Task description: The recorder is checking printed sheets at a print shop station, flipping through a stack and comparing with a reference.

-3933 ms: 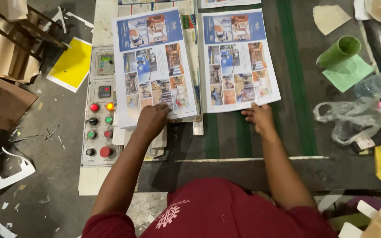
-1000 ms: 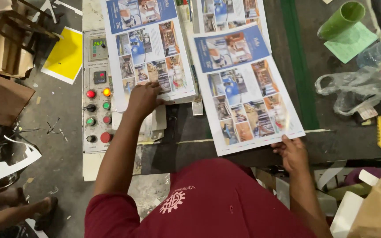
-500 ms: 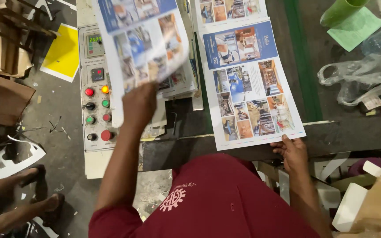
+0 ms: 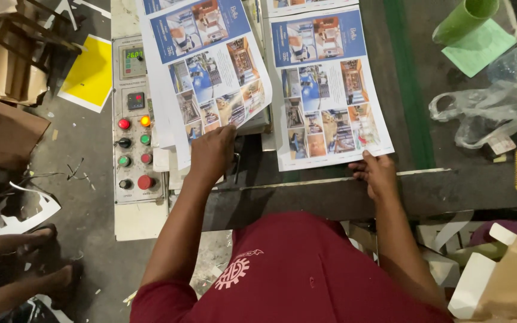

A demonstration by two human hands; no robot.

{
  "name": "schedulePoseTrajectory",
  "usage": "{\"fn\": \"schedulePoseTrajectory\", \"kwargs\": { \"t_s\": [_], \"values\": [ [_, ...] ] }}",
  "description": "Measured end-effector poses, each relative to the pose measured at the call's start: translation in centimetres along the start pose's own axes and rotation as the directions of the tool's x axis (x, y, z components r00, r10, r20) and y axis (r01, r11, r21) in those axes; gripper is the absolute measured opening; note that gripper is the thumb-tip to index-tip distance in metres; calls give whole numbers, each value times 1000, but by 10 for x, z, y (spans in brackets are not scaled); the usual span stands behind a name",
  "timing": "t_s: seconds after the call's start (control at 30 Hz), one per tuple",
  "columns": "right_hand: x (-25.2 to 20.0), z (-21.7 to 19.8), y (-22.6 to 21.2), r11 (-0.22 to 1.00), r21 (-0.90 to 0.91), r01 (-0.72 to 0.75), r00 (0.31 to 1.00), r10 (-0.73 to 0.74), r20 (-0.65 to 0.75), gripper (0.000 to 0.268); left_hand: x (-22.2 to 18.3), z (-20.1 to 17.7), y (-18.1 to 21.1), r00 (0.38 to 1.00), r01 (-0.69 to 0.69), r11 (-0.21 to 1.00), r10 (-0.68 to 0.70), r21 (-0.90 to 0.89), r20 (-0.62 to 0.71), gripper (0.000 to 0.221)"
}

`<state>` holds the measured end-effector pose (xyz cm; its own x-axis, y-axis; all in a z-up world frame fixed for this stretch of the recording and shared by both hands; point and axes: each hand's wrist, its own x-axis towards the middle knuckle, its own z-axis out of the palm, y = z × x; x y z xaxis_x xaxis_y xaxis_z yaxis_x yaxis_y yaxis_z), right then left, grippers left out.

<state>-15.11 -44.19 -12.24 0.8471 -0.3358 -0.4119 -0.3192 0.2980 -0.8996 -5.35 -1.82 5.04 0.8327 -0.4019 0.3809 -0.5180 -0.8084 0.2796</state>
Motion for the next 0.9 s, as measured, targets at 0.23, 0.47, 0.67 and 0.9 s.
{"fn": "schedulePoseTrajectory", "kwargs": {
  "t_s": [0.23,0.47,0.67,0.9],
  "values": [
    [-2,4,13,996,-2,-84,996,84,-16,41,-1,-8,24,977,-88,992,67,-95,-203,18],
    [-44,89,-15,994,-112,-9,910,55,412,35,-10,34,83,942,-327,896,335,-300,-25,22],
    [-40,91,-8,994,61,-87,924,58,378,25,-8,37,99,884,-467,841,448,-274,-132,28],
    [-37,24,3,992,119,-31,985,10,170,23,12,55,-32,995,-21,991,34,-133,94,9]
  ]
}}
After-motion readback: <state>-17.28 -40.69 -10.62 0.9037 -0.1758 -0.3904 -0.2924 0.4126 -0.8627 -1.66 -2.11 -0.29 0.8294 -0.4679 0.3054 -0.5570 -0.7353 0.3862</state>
